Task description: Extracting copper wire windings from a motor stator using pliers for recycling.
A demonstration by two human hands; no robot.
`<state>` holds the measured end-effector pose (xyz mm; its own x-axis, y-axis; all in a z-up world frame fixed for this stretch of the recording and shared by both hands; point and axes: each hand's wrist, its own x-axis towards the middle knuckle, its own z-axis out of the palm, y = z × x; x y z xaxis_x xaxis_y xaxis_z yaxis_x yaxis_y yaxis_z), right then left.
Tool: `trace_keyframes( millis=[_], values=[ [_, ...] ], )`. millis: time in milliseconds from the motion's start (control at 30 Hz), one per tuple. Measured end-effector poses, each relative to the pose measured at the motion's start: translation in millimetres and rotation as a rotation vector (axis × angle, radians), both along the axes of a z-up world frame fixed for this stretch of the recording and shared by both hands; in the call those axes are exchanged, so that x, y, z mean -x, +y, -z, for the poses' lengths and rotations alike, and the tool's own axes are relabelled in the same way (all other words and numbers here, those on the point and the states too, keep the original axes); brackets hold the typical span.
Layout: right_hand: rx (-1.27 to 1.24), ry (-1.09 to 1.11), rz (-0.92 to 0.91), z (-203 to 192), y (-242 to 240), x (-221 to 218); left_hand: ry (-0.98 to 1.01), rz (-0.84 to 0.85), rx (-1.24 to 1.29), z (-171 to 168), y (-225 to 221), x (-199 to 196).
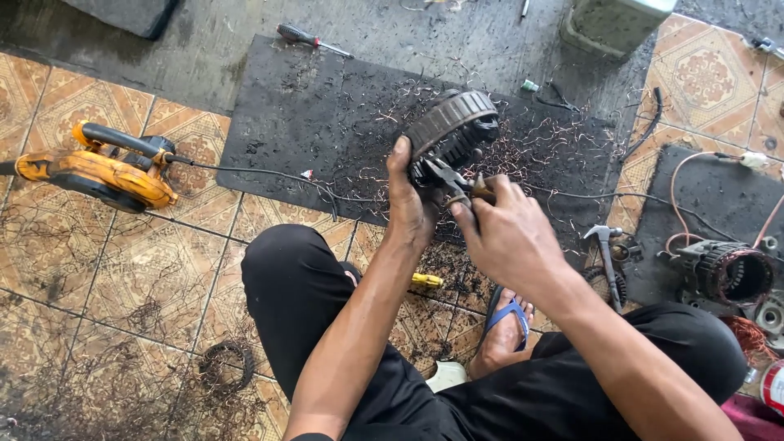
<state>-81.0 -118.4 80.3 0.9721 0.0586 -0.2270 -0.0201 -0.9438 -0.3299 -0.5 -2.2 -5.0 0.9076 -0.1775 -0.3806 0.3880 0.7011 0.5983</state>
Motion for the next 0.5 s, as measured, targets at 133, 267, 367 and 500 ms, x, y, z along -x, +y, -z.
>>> trace_keyframes(
  millis=[133, 267, 367, 500],
  values=[
    [-0.122, 0.041, 0.032, 22.9, -1.0, -2.0, -0.035, 0.075, -0.056, -4.9, 6.1, 0.7],
    [-0.761, 0.265, 0.282, 35.1, -20.8, -1.0, 0.154, 0.028, 0.178, -66.0, 11.0, 3.1],
    [-1.261, 0.375, 0.404, 18.9, -18.7, 3.1, 0.218, -0.039, 0.276, -76.5, 15.3, -1.0],
    [-1.579, 0.324, 0.549, 25.6, -16.5, -9.8, 0.058, -0.036, 0.190, -26.9, 12.3, -4.2]
  ],
)
